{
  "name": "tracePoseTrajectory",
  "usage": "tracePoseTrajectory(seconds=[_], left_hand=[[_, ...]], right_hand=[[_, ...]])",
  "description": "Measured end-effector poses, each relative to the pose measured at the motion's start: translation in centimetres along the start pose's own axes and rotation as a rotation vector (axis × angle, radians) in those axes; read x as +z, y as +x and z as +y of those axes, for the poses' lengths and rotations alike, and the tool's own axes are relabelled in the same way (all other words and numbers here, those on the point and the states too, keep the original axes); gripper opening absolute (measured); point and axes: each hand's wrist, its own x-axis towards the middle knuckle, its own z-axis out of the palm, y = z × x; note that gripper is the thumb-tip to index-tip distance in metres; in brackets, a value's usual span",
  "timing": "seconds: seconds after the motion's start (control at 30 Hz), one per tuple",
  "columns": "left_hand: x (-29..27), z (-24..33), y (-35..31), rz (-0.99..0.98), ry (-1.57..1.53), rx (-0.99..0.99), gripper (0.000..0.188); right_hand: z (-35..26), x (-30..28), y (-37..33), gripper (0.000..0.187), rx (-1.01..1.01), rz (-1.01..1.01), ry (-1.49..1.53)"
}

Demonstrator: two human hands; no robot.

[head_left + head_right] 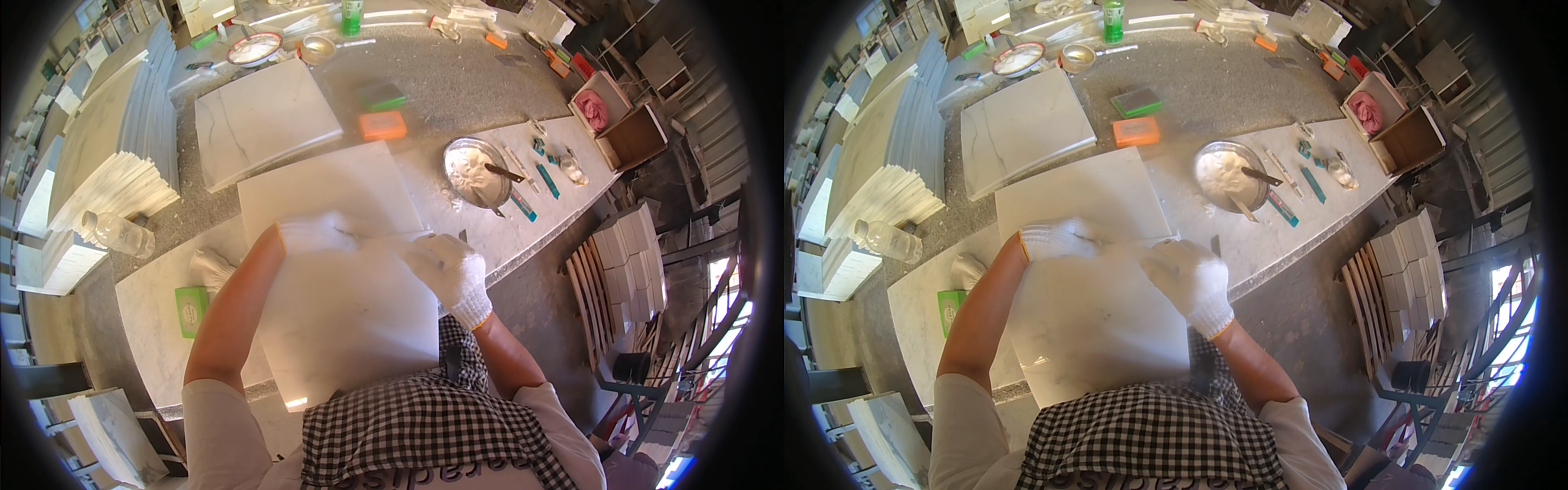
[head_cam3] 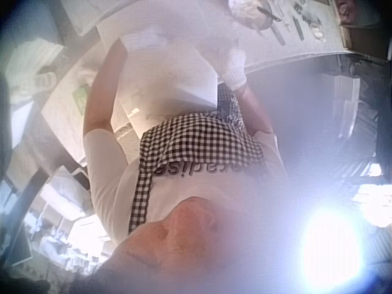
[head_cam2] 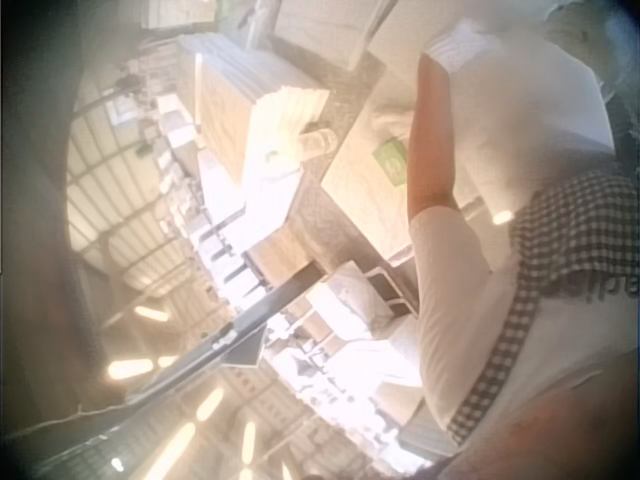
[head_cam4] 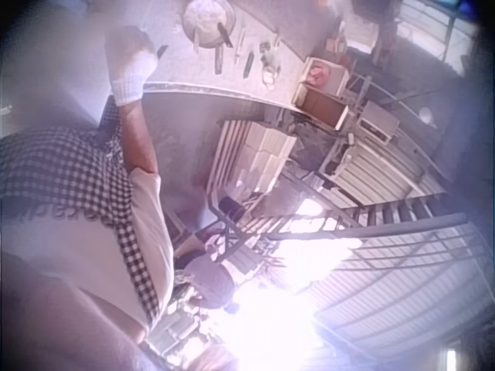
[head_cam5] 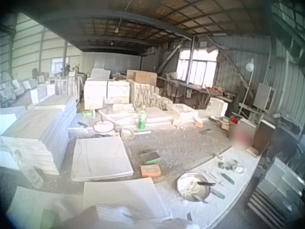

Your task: The person repeatedly rubs a white rectangular tile with a green abrasive block and then scrapes the surface with a metal scraper. The person alternates between rubbing and scraping motions across the tile's surface.

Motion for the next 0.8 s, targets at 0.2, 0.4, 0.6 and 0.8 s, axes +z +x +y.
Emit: tracePoseTrajectory(seconds=[0.2,0.4,0.6,0.8], left_hand=[[-0.1,-0.7,0.2,0.002,0.06,0.027,0.036],[0.2,-2.2,0.9,-0.009,-0.055,0.078,0.039],[-0.2,-1.9,0.8,-0.055,0.071,-0.109,0.053],[-0.4,0.3,-0.9,0.07,-0.085,-0.163,0.062]], right_hand=[[0.6,0.5,0.0,0.013,-0.028,0.025,0.035],[0.9,0.7,0.1,0.014,-0.121,0.058,0.079],[1.2,-0.1,-0.3,0.016,-0.047,0.014,0.056],[2.4,0.2,-1.4,0.022,0.113,-0.005,0.201]])
